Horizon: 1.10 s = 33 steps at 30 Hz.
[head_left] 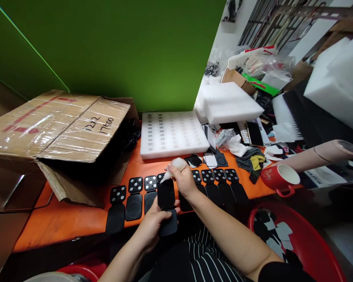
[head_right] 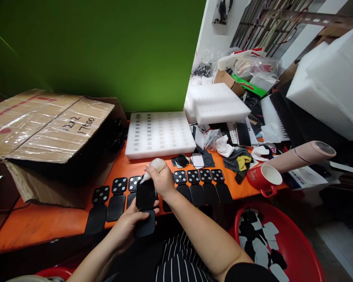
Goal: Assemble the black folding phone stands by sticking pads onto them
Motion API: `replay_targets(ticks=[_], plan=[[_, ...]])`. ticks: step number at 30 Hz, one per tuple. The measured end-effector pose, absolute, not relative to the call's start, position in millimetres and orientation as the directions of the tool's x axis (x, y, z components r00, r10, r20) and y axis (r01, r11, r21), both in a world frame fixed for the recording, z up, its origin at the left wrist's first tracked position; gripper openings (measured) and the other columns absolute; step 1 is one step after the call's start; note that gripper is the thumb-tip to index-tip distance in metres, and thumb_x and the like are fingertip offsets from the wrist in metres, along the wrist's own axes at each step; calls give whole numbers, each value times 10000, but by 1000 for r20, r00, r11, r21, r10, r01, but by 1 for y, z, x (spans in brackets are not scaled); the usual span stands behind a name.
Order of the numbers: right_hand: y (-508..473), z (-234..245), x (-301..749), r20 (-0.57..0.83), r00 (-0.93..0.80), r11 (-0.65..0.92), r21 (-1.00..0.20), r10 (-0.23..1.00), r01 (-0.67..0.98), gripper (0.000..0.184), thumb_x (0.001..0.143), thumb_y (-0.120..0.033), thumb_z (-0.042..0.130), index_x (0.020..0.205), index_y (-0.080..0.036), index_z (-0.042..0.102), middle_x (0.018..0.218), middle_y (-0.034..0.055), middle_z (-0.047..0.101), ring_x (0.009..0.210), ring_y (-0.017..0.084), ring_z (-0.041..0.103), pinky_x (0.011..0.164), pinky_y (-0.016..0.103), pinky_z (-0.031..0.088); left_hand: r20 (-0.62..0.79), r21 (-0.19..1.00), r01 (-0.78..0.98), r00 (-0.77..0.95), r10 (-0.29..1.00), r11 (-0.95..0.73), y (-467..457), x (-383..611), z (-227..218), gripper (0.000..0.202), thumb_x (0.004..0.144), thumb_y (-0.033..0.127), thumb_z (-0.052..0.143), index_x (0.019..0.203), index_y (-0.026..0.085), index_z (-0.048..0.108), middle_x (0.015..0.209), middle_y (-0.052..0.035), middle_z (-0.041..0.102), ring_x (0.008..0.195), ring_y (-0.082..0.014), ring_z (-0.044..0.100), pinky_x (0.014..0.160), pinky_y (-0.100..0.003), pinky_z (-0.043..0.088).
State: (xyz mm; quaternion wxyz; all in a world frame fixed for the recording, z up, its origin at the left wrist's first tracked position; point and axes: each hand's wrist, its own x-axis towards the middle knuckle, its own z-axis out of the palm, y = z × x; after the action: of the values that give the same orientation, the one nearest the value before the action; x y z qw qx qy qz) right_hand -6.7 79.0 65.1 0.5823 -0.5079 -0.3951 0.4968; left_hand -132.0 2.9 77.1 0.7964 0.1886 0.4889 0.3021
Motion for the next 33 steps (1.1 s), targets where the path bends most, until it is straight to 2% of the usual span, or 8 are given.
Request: replay_targets(ticks=[15, 30, 33], plan=[[79, 66, -4, -38, 208, -11, -991, 977, -131, 295, 732, -478, 626, 769, -189, 576, 707, 36, 670, 641, 167, 609, 559, 264, 468, -661, 592, -320, 333, 673, 740, 1, -131, 75, 604, 607, 68, 612, 1179, 202, 474, 1087, -129, 666, 988, -302, 636, 688, -346, 520], [76, 69, -2, 42, 217, 50, -998, 975, -31, 268, 755, -445, 624, 798, -184, 578, 735, 35, 666, 650, 153, 595, 588, 255, 460, -671, 598, -286, 331, 663, 748, 2, -131, 74, 587, 620, 57, 608, 1172, 192, 460, 1138, -142, 644, 995, -307, 636, 660, -337, 539], [77, 69, 0, 35, 244, 55, -996, 969, -76, 257, 759, -437, 622, 788, -188, 567, 723, 24, 657, 615, 139, 577, 547, 241, 443, -671, 588, -302, 336, 661, 750, 3, -132, 75, 584, 631, 51, 609, 1175, 208, 468, 1139, -126, 646, 1012, -301, 630, 686, -349, 548]])
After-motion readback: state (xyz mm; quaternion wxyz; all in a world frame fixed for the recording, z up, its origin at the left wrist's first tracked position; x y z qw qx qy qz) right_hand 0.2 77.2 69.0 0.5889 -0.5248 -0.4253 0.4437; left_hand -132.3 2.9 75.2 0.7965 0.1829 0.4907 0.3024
